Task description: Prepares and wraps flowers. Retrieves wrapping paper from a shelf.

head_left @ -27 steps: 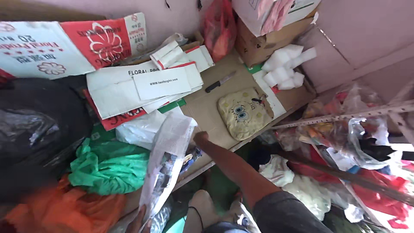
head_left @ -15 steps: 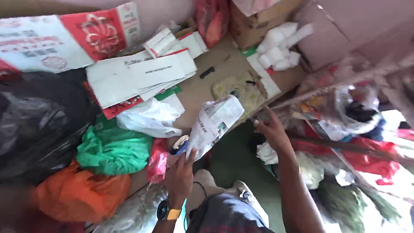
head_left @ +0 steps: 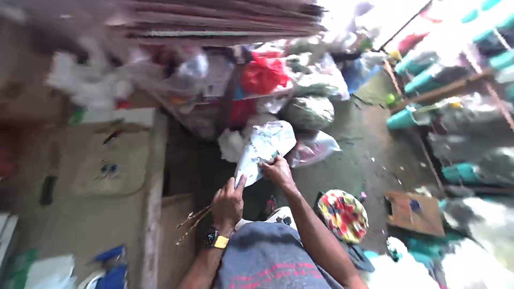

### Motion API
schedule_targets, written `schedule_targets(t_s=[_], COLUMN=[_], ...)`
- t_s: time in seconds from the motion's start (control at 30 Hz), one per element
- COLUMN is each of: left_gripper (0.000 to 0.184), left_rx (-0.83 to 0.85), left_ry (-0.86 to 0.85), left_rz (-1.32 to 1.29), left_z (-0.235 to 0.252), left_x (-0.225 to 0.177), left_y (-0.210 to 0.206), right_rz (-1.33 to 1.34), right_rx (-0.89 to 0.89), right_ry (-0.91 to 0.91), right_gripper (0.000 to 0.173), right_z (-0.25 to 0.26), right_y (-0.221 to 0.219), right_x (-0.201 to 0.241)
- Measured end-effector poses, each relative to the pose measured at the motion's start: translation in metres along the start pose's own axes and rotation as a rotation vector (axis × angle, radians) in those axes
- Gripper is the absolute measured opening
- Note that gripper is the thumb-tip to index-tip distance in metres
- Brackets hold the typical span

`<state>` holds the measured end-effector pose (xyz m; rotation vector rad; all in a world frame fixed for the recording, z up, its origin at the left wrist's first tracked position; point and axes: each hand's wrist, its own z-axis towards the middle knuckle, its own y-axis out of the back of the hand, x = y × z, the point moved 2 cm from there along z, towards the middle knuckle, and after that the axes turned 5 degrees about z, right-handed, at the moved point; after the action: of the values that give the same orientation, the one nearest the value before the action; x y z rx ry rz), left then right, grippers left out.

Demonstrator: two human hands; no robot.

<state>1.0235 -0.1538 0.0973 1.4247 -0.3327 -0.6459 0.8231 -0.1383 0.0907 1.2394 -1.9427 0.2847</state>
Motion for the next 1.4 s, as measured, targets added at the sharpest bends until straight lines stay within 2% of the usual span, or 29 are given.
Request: schedule_targets(t_s=[0.13,0.27,0.43,0.5,0.57,0.67,0.77,0.87,0.9,1.0,1.07,1.17,1.2,1.23,1.3,1.33,1.4], left_gripper=[0.052,0.047,0.042,0.04,0.04,0.038,0.037,0.037,0.037,0.038,0.04,0.041,0.038,0.035,0.033,0.035,0.045], left_rx=[0.106,0.183,0.338,0.368,0.413,0.438,0.416,0.371,0.362,0.266,0.147,-0.028,-0.075,-0.123,-0.199,-0.216,-0.149], left_ry=[-0.229,-0.427,-0.519,-0.53,-0.529,-0.557,-0.593,-0.641,-0.64,-0.62,-0.633,-0.676,-0.678,-0.68,-0.705,-0.738,-0.781], left_rz=[-0.017,-0.036,-0.105,-0.17,-0.254,-0.355,-0.368,-0.435,-0.452,-0.449,-0.503,-0.667,-0.732,-0.785,-0.818,-0.783,-0.676], left_z=[0.048,0.087,0.147,0.18,0.22,0.296,0.371,0.43,0.448,0.506,0.544,0.598,0.615,0.631,0.672,0.697,0.748], left_x=[-0.121,-0.229,-0.358,-0.41,-0.462,-0.548,-0.629,-0.699,-0.721,-0.779,-0.815,-0.877,-0.903,-0.931,-0.991,-1.019,-1.063], left_y=[-0.031,-0.059,-0.095,-0.115,-0.137,-0.167,-0.186,-0.187,-0.185,-0.183,-0.194,-0.218,-0.224,-0.231,-0.254,-0.268,-0.292], right_rz=[0.015,0.07,0.149,0.291,0.426,0.509,0.548,0.521,0.503,0.65,0.849,0.96,0.952,0.942,0.908,0.878,0.725], right_rx=[-0.206,-0.414,-0.632,-0.693,-0.792,-0.919,-1.0,-0.954,-0.957,-1.039,-0.888,-0.353,-0.246,-0.221,-0.323,-0.367,-0.433], right_ry=[-0.131,-0.216,-0.225,-0.143,0.014,0.208,0.221,0.136,0.122,0.224,0.246,0.211,0.249,0.323,0.535,0.639,0.74], right_gripper=[0.054,0.069,0.078,0.072,0.068,0.061,0.061,0.078,0.078,0.058,0.057,0.069,0.074,0.072,0.056,0.055,0.061], right_z=[0.013,0.025,0.05,0.078,0.118,0.179,0.209,0.238,0.251,0.29,0.312,0.353,0.369,0.386,0.425,0.448,0.493], right_y=[0.137,0.241,0.361,0.414,0.466,0.555,0.648,0.728,0.752,0.817,0.854,0.913,0.936,0.96,1.018,1.05,1.119], right_x=[-0.039,-0.075,-0.102,-0.112,-0.124,-0.123,-0.082,-0.02,-0.006,0.022,0.033,0.07,0.089,0.11,0.151,0.166,0.194])
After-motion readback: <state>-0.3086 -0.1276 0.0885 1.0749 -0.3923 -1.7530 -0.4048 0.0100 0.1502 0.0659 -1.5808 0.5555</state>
